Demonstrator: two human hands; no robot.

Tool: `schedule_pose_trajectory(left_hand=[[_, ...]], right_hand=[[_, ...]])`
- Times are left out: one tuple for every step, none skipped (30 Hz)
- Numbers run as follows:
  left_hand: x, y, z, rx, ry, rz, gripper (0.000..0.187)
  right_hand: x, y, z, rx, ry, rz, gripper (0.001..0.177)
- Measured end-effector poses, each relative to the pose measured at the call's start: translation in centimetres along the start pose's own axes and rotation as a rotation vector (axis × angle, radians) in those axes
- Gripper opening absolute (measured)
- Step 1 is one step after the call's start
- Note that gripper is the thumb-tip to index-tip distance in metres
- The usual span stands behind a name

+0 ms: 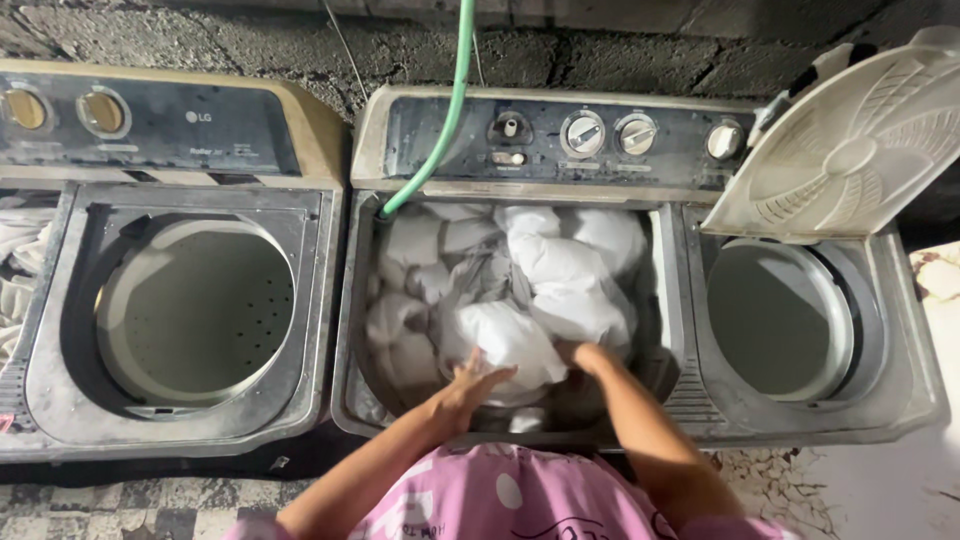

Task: The person places white clothes into a washing machine, turns the control knobs, and then moves the clothes around in the water by hand.

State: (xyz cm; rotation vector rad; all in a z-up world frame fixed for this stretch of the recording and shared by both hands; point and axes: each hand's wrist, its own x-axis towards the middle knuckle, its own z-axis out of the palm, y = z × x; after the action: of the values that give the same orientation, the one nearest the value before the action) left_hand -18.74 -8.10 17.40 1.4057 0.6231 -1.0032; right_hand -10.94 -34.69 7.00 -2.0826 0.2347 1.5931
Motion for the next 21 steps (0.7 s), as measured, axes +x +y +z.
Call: schedule_pose_trajectory(left_hand=[[2.2, 0.2, 0.4, -0.022, -0.008, 0.027, 0.098], [4.6, 0.4, 0.4, -0.035, -0.019, 0.055, 0.096], [7.1, 0.3, 0.1, -0.021, -0.022, 0.083, 0.093], [9.4, 0.1, -0.6, 0.005, -0.012, 0.107, 0.091], [11.7, 0.2, -1.5, 0.034, -0.007, 0.133, 0.089], [13.4, 0.1, -2.8, 0.098, 0.030, 0.160, 0.087], [15.0, 0.5, -3.9, 0.172, 0.084, 0.196, 0.085], [16.2, 0.9, -5.3, 0.256, 0.142, 0.236, 0.083], [17.1, 1.6, -6.7, 0.341, 0.211, 0.277, 0.081], [17.8, 2.7, -8.2, 0.429, 0.284, 0.312, 0.079], [18.4, 4.0, -9.7, 0.512, 0.363, 0.348, 0.077], [18.6, 5.1, -10.8, 0.579, 0.418, 0.378, 0.075], [18.6, 6.3, -12.0, 0.634, 0.471, 0.398, 0.073], [18.5, 7.7, -12.8, 0.686, 0.515, 0.423, 0.071], [18.3, 9.0, -13.2, 0.723, 0.547, 0.448, 0.069], [17.9, 9.9, -13.2, 0.748, 0.580, 0.477, 0.067], [17.4, 10.6, -13.0, 0.768, 0.604, 0.509, 0.065], [16.6, 11.2, -12.8, 0.780, 0.628, 0.543, 0.063], [15.7, 11.5, -12.4, 0.770, 0.641, 0.598, 0.062], [14.5, 11.3, -12.0, 0.760, 0.656, 0.653, 0.060], [13.3, 11.1, -11.7, 0.738, 0.674, 0.719, 0.058]], right_hand=[[-0.8, -1.2, 1.6, 0.054, -0.067, -0.019, 0.062], [-1.5, -2.8, 2.9, 0.103, -0.114, -0.045, 0.058], [-2.6, -4.3, 4.0, 0.160, -0.154, -0.062, 0.054], [-3.8, -5.9, 4.9, 0.216, -0.192, -0.088, 0.051], [-5.0, -7.4, 5.5, 0.277, -0.214, -0.114, 0.047], [-6.5, -8.5, 6.1, 0.336, -0.234, -0.132, 0.044], [-8.0, -9.6, 6.4, 0.392, -0.252, -0.155, 0.040], [-9.5, -10.4, 6.8, 0.446, -0.253, -0.181, 0.037], [-10.7, -11.1, 7.0, 0.497, -0.246, -0.207, 0.034], [-11.8, -11.6, 7.0, 0.555, -0.217, -0.243, 0.031], [-12.4, -12.0, 6.7, 0.567, -0.166, -0.299, 0.029], [-12.7, -12.1, 6.5, 0.566, -0.107, -0.364, 0.027], [-12.6, -12.1, 6.2, 0.522, -0.065, -0.486, 0.035], [-12.3, -12.1, 5.4, 0.357, 0.247, -0.687, 0.037], [-12.1, -11.8, 4.7, 0.178, 0.562, -0.872, 0.042], [-11.8, -11.0, 3.6, 0.174, 0.650, -0.723, 0.042], [-11.3, -10.1, 2.2, 0.171, 0.733, -0.572, 0.043], [-10.7, -9.2, 0.8, 0.143, 0.812, -0.525, 0.046], [-10.0, -8.0, -0.6, 0.115, 0.889, -0.478, 0.048], [-8.9, -7.0, -1.8, -0.012, 1.003, -0.492, 0.051], [-7.6, -6.3, -2.9, -0.141, 1.114, -0.505, 0.054]])
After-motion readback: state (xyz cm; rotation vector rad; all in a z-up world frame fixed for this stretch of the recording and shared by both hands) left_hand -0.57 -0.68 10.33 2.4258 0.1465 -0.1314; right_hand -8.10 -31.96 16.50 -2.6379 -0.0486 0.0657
